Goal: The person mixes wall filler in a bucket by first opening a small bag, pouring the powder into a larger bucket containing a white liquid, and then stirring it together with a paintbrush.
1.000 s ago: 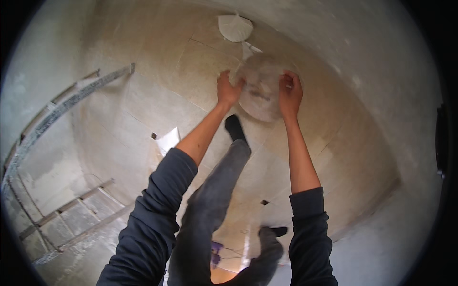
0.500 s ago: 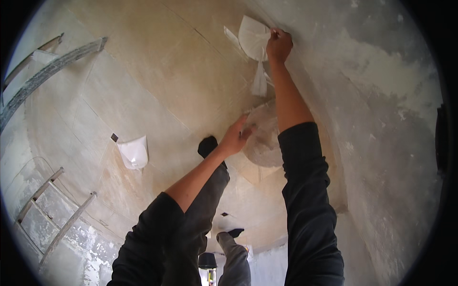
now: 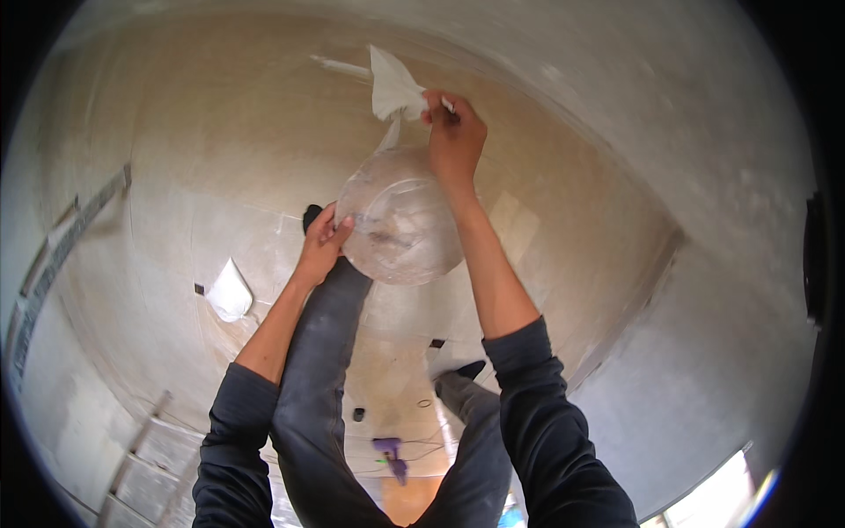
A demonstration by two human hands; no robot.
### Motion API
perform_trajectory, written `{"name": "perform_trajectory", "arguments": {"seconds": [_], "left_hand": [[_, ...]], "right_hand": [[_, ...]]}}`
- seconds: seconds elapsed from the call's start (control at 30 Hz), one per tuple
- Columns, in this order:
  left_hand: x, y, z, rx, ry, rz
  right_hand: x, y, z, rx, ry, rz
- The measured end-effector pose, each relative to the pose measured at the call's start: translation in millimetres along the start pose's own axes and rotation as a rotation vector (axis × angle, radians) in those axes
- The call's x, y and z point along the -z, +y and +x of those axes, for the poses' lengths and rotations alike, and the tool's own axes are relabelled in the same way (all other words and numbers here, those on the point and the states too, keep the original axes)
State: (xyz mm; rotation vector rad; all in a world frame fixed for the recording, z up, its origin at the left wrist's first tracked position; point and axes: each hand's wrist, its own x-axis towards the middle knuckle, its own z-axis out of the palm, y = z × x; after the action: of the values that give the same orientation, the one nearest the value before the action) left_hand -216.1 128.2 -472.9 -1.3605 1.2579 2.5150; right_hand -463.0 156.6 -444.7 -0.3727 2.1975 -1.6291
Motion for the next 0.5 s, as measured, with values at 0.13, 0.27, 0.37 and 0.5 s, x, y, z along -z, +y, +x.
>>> {"name": "perform_trajectory", "arguments": {"seconds": [0.13,0.27,0.37,0.5], "left_hand": [[-26,-51,-12,0.083,-0.085,0.204],[-75,-87,-24,0.143,-0.212,0.436],[-125,-116,-29,0.213,-0.369,0.575],[-165,-149,-47,0.257,-0.504,0.666]], "right_hand": [[128,31,-86,-0.083,0.22,0.082],[234,68,-179,-0.225,0.481,0.119],[299,107,-252,-0.3,0.747,0.146],[355,143,-360,-0.384,0.961,0.157]]}}
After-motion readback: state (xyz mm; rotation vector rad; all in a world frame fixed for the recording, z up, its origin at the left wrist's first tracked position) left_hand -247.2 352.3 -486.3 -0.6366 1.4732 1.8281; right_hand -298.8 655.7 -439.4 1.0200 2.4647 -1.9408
